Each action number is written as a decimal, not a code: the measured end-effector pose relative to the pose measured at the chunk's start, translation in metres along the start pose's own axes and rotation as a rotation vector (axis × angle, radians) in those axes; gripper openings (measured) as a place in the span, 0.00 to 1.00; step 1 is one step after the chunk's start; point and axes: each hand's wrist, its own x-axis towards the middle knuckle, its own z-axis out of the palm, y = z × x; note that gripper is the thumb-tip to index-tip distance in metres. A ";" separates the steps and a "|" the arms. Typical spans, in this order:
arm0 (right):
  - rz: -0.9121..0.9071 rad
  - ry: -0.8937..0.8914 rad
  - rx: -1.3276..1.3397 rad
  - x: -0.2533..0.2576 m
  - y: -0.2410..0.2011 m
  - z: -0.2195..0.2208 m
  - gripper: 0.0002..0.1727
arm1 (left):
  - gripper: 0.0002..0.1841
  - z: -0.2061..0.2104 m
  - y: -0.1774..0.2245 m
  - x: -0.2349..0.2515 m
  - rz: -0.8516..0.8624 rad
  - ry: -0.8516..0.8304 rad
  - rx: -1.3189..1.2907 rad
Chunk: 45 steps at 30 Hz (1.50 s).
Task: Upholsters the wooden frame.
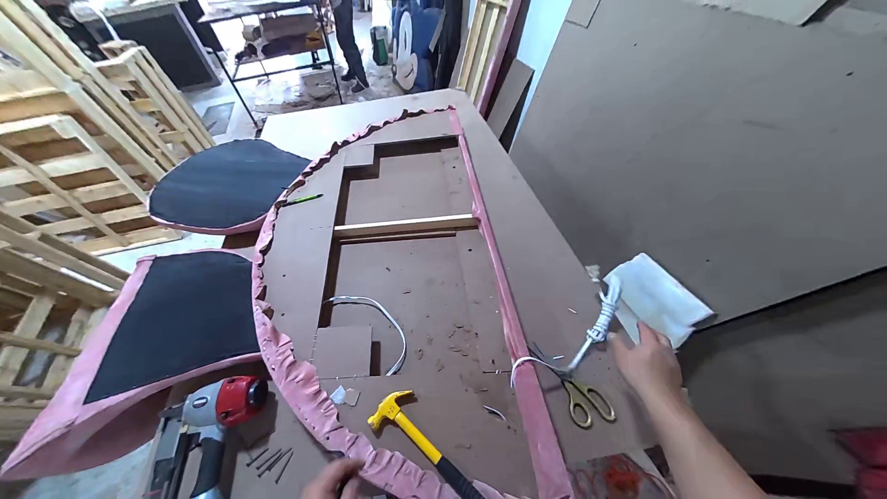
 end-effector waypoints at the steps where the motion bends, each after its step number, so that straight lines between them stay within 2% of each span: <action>1: -0.055 0.026 0.001 -0.016 0.006 -0.002 0.35 | 0.15 0.001 0.016 0.024 0.065 -0.022 0.062; 5: -0.336 -0.126 -0.023 -0.067 -0.022 0.024 0.33 | 0.17 0.016 0.081 0.128 0.200 -0.147 0.402; 7: -0.489 -0.288 -0.101 -0.076 -0.059 0.059 0.32 | 0.20 0.036 0.106 0.182 0.184 -0.216 0.579; 10: -0.655 -0.533 -0.253 -0.064 -0.126 0.109 0.34 | 0.21 0.070 0.120 0.243 0.087 -0.283 0.754; 12: -0.655 -0.639 -0.367 -0.048 -0.157 0.131 0.41 | 0.23 0.085 0.126 0.260 -0.046 -0.329 0.794; 14: -0.668 -0.714 -0.453 -0.030 -0.169 0.148 0.45 | 0.33 0.095 0.127 0.265 -0.143 -0.347 0.749; 16: -0.753 -0.745 -0.456 -0.018 -0.168 0.159 0.37 | 0.38 0.102 0.125 0.266 -0.148 -0.337 0.712; 18: -0.861 -0.711 -0.391 -0.013 -0.158 0.166 0.26 | 0.33 0.111 0.119 0.265 -0.114 -0.327 0.695; 20: -0.921 -0.669 -0.305 -0.014 -0.148 0.172 0.20 | 0.25 0.120 0.114 0.265 -0.078 -0.300 0.658; 22: -0.897 -0.673 -0.268 -0.015 -0.148 0.176 0.21 | 0.19 0.126 0.117 0.270 -0.045 -0.278 0.629; 26: -0.686 -0.745 -0.261 -0.028 -0.165 0.173 0.18 | 0.16 0.135 0.123 0.281 -0.040 -0.258 0.572; 30: -0.562 -0.676 -0.117 -0.035 -0.162 0.164 0.20 | 0.24 0.125 0.129 0.278 -0.103 -0.278 0.570; 32: -0.539 -0.685 -0.177 -0.039 -0.160 0.161 0.23 | 0.25 0.126 0.127 0.272 -0.103 -0.264 0.610; 37: -0.505 -0.709 -0.232 -0.049 -0.169 0.168 0.18 | 0.14 0.143 0.133 0.271 -0.069 -0.244 0.585; 40: -0.499 -0.719 -0.240 -0.050 -0.170 0.171 0.18 | 0.13 0.147 0.135 0.271 -0.038 -0.261 0.625; 45: -0.513 -0.699 -0.321 -0.056 -0.171 0.167 0.19 | 0.14 0.144 0.131 0.276 0.108 -0.322 0.704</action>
